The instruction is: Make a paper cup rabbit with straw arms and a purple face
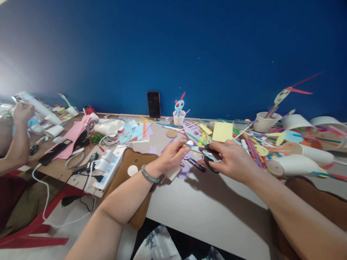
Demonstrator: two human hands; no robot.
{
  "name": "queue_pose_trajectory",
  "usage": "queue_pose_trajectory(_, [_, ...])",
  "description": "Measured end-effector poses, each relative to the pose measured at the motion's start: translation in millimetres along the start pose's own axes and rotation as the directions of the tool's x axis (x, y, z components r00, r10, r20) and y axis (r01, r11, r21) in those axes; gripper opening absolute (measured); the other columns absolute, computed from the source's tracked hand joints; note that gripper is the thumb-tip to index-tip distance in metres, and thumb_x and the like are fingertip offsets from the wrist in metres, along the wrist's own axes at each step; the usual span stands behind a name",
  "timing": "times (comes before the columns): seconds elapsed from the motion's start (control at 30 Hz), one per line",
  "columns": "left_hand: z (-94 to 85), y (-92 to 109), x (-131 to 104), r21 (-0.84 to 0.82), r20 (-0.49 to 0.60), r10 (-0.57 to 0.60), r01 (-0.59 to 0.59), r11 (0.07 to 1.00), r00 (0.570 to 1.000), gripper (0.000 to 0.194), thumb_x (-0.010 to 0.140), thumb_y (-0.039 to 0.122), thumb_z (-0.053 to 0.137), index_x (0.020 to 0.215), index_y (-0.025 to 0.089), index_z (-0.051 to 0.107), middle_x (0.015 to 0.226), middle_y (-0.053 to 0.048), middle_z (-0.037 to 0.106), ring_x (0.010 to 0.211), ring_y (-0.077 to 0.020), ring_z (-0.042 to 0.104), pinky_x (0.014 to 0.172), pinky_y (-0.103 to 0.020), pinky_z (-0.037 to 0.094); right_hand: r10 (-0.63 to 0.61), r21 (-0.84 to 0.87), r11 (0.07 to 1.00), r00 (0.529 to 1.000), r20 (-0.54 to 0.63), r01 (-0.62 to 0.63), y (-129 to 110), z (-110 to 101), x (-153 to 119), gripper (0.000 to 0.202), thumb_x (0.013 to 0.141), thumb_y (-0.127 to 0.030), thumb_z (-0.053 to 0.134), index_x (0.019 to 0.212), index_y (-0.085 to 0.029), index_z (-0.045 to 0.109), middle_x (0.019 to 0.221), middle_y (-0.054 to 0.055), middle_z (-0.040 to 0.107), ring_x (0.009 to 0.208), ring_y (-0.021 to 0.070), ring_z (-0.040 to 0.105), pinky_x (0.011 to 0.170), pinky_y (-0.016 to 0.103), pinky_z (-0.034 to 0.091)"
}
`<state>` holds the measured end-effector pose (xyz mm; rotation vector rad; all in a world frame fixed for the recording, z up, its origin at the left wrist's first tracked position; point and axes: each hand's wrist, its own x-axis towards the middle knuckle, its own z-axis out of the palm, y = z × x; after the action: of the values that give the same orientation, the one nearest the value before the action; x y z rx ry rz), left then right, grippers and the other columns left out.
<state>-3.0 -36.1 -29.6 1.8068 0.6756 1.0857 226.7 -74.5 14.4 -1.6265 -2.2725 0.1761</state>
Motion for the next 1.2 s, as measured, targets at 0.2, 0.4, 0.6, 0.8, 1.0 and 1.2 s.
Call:
queue_pose_trajectory(0.2, [2.0, 1.1, -1.0, -0.044, -0.009, -0.033, 0.033, 0.998, 0.999, 0.048, 0.098, 0.064, 0.05, 0.098, 0.017, 0.06, 0.086, -0.002, 0.057, 0.081, -0.0145, 0.052, 0.08, -0.031, 0.05, -0.011, -0.052, 0.999, 1.0, -0.005, 0.011, 4.9, 2.4, -0.5, 0.031, 0.084, -0.055, 0.062, 0.084, -0.024, 0.064, 0.067, 0.005, 0.064, 0.073, 0.0249, 0.059, 0.061, 0.031, 0.034])
queue_pose_trajectory(0.4, [0.1, 1.2, -0.3, 0.0, -0.013, -0.07, 0.07, 0.998, 0.997, 0.05, 0.099, 0.065, 0.047, 0.094, 0.017, 0.059, 0.08, -0.002, 0.056, 0.078, -0.0152, 0.052, 0.077, -0.032, 0.048, -0.013, -0.13, 0.991, 1.0, 0.027, 0.017, 8.6, 2.7, 1.9, 0.022, 0.086, -0.046, 0.061, 0.082, -0.024, 0.062, 0.065, 0.004, 0.064, 0.069, 0.024, 0.058, 0.058, 0.031, 0.029])
queue_pose_trajectory(0.6, [0.3, 1.9, 0.2, -0.016, 0.014, -0.003, 0.003, 1.0, 1.0, 0.048, 0.1, 0.061, 0.048, 0.102, 0.016, 0.064, 0.095, -0.006, 0.063, 0.091, -0.0189, 0.058, 0.087, -0.035, 0.049, -0.016, -0.18, 0.984, 0.999, -0.045, 0.008, 12.0, 1.7, 3.6, 0.036, 0.089, -0.057, 0.055, 0.075, -0.025, 0.062, 0.065, 0.006, 0.063, 0.063, 0.0233, 0.057, 0.055, 0.031, 0.027])
queue_pose_trajectory(0.8, [-0.9, 6.3, -0.5, -0.024, 0.011, -0.007, 0.007, 1.0, 1.0, 0.048, 0.099, 0.062, 0.049, 0.112, 0.018, 0.064, 0.104, -0.007, 0.064, 0.094, -0.0174, 0.058, 0.091, -0.033, 0.048, 0.074, 0.045, 0.996, 0.994, -0.086, -0.07, 8.7, -1.3, 4.2, 0.039, 0.091, -0.06, 0.052, 0.072, -0.026, 0.056, 0.065, 0.005, 0.067, 0.06, 0.0227, 0.061, 0.055, 0.032, 0.036])
queue_pose_trajectory(1.0, [-3.6, 5.1, -1.4, -0.075, 0.002, 0.015, -0.015, 0.997, 1.0, 0.049, 0.092, 0.065, 0.059, 0.111, 0.02, 0.062, 0.107, -0.007, 0.062, 0.099, -0.0193, 0.058, 0.095, -0.036, 0.048, 0.154, -0.044, 0.985, 0.972, -0.18, -0.164, 19.8, 3.4, 8.6, 0.031, 0.089, -0.052, 0.056, 0.071, -0.027, 0.054, 0.064, 0.007, 0.068, 0.06, 0.0268, 0.063, 0.051, 0.033, 0.033])
queue_pose_trajectory(1.2, [-3.5, 8.3, -1.4, -0.159, -0.035, -0.051, 0.045, 0.986, 0.998, 0.056, 0.095, 0.072, 0.044, 0.101, 0.019, 0.061, 0.085, -0.004, 0.057, 0.082, -0.0175, 0.053, 0.084, -0.036, 0.049, 0.238, -0.134, 0.965, 0.969, 0.069, -0.227, 39.2, 14.0, 18.7, 0.016, 0.079, -0.038, 0.063, 0.072, -0.026, 0.055, 0.068, 0.005, 0.069, 0.066, 0.0259, 0.066, 0.052, 0.031, 0.036])
